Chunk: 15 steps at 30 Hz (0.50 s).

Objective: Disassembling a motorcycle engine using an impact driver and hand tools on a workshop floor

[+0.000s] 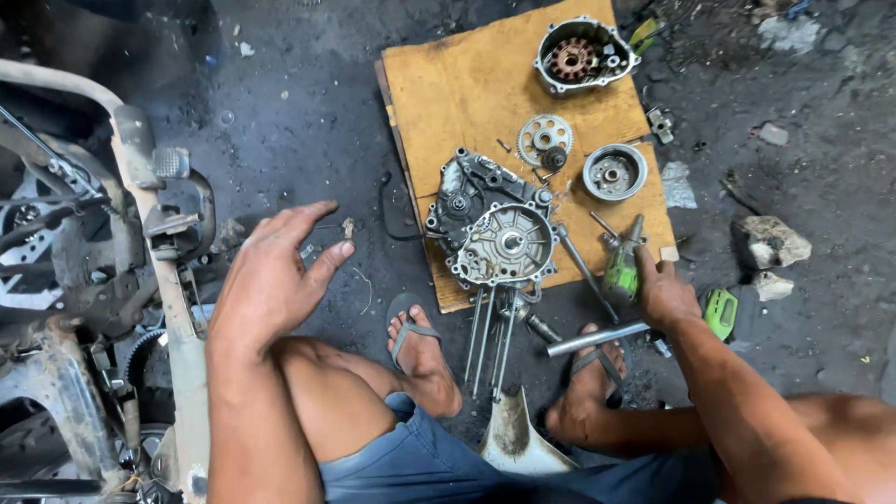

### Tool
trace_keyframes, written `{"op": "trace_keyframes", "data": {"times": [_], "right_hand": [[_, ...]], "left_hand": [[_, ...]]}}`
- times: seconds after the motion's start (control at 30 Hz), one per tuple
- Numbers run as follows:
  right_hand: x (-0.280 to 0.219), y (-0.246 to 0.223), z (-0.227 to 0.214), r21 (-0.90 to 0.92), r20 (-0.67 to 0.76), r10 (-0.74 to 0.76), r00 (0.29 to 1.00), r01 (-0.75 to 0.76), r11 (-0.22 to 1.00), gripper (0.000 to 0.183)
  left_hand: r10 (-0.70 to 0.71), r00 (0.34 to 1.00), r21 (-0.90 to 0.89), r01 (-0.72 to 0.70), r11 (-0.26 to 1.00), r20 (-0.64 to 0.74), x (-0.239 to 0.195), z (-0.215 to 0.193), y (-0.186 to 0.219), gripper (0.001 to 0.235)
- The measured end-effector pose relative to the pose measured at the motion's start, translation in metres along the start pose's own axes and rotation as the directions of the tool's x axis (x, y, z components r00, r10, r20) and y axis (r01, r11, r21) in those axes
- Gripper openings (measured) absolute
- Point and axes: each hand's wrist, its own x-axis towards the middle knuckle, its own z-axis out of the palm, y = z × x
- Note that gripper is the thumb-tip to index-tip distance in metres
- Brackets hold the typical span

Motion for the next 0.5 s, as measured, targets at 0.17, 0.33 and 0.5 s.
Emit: {"op": "trace_keyframes", "data": {"times": [0.17,0.33,0.5], "right_hand": [[-0.006,-0.034,-0.024,-0.066,0.091,0.052,0.994,-0.046,0.997,0.094],[0.016,-0.107,-0.12,-0.244,0.146,0.185,0.972,-0.145,0.959,0.055],[0.094,-0.117,-0.077,0.496,-0.213,-0.206,0.955,0.287,0.82,0.036]], "left_hand": [[-0.018,0.989,-0.059,0.027,0.998,0.146,-0.008,0.001,0.007,0.055],[0.024,0.976,-0.101,-0.002,0.995,0.218,-0.011,0.004,-0.006,0.058],[0.008,0.974,-0.111,0.018,0.994,0.225,-0.01,0.005,-0.015,0.058]]}}
